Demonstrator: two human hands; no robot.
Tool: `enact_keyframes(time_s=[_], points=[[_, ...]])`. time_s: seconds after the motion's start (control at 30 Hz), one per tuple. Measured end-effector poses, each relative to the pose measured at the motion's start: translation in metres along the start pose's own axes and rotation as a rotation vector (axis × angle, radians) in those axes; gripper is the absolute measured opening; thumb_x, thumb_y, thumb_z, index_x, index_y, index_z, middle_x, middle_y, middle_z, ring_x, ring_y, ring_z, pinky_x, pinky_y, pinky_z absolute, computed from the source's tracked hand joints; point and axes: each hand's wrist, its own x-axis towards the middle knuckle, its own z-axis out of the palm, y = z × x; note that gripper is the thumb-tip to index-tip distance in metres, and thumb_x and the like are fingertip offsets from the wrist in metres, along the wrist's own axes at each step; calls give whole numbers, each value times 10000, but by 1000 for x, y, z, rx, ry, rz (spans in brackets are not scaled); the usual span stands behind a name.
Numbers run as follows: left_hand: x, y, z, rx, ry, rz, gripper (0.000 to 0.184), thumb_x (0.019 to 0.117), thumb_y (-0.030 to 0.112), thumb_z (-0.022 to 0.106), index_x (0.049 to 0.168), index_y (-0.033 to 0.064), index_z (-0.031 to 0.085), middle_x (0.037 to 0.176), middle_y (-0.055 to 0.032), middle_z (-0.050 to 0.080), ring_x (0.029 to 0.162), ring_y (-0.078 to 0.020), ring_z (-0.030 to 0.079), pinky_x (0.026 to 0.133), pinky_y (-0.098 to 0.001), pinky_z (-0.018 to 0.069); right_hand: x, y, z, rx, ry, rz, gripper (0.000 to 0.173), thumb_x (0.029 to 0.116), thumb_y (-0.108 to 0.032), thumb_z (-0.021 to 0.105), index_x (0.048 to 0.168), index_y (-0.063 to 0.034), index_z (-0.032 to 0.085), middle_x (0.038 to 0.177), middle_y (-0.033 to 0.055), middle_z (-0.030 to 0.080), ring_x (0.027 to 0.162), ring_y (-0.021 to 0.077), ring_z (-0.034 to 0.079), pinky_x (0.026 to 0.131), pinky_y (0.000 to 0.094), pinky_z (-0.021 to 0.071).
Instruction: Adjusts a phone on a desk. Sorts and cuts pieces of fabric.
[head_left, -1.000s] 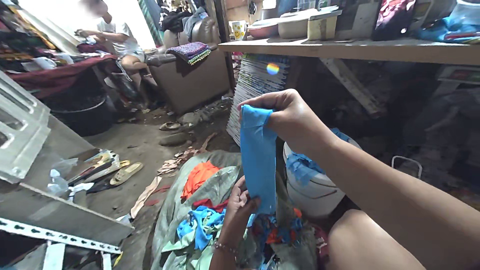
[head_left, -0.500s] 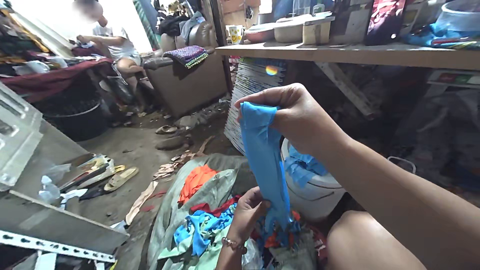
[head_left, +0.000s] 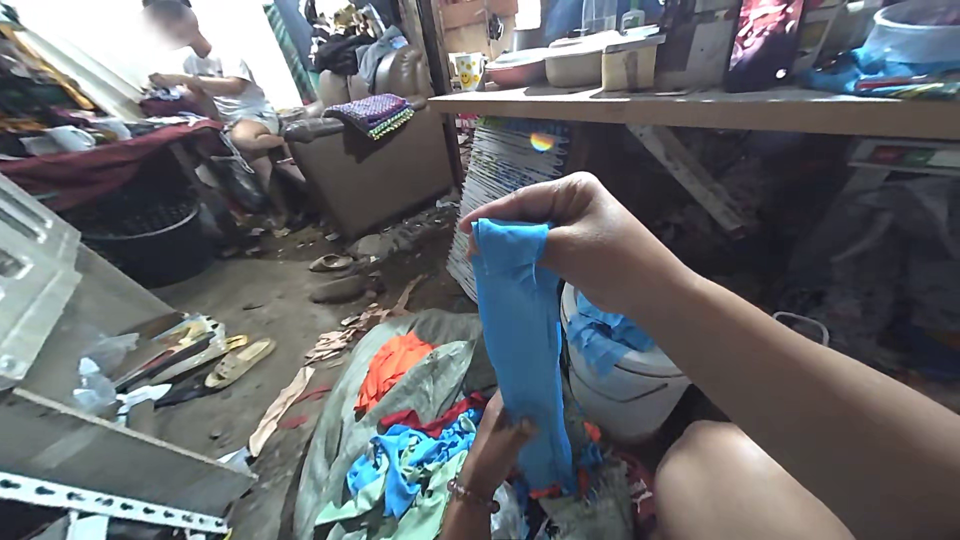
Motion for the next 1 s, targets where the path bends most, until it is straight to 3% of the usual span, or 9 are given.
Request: enact_keyframes(time_s=[0.1,0.2,0.3,0.43,0.7,0.9,1.0], points=[[0,1,2,-56,-22,37,631,770,497,827,1269,187,597,1116,139,719,1036,20,670,915,-226,565,1,2,1,0,-21,-8,206,907,100,611,1039,24,750,869,34,742,748,20,688,681,188,589],[3,4,14,-27,114,-26,750,644,463,925,1191,72,592,1021,57,745,956,-45,711,860,-270,604,2,7,4,25,-77,-47,208,913,102,606,1057,39,743,891,46,746,772,27,693,705,197,595],[9,1,13,-25,138,-61,1070,571,514,957,1323,-68,464,1194,-86,703,1093,-146,691,938,-327,583,3,9,10,25,-121,-77,225,916,107,594,1080,48,736,902,49,747,777,8,683,703,182,583],[15,3,16,-24,78,-17,1162,613,517,933,1440,-79,374,1319,-82,666,1194,-137,655,996,-303,548,5,10,17,13,-173,-124,224,900,113,611,1068,43,741,907,43,748,782,-7,676,710,175,578],[24,1,14,10,55,104,851,733,502,871,1332,-13,555,1144,-24,742,1084,-123,698,958,-300,564,11,10,26,-27,-193,-154,237,893,110,625,1081,35,748,946,68,752,811,23,685,721,215,583],[23,5,15,-24,24,70,893,746,495,863,1362,-49,514,1193,-49,727,1124,-143,690,975,-304,558,13,9,25,-28,-194,-192,228,894,102,618,1070,36,747,945,56,748,815,4,676,724,196,575],[20,6,12,-42,-19,37,768,754,440,872,1313,-1,587,1181,-43,742,1127,-135,691,975,-297,553,15,7,21,23,-187,-183,218,917,113,587,1072,59,731,930,53,740,802,-3,669,728,178,571]])
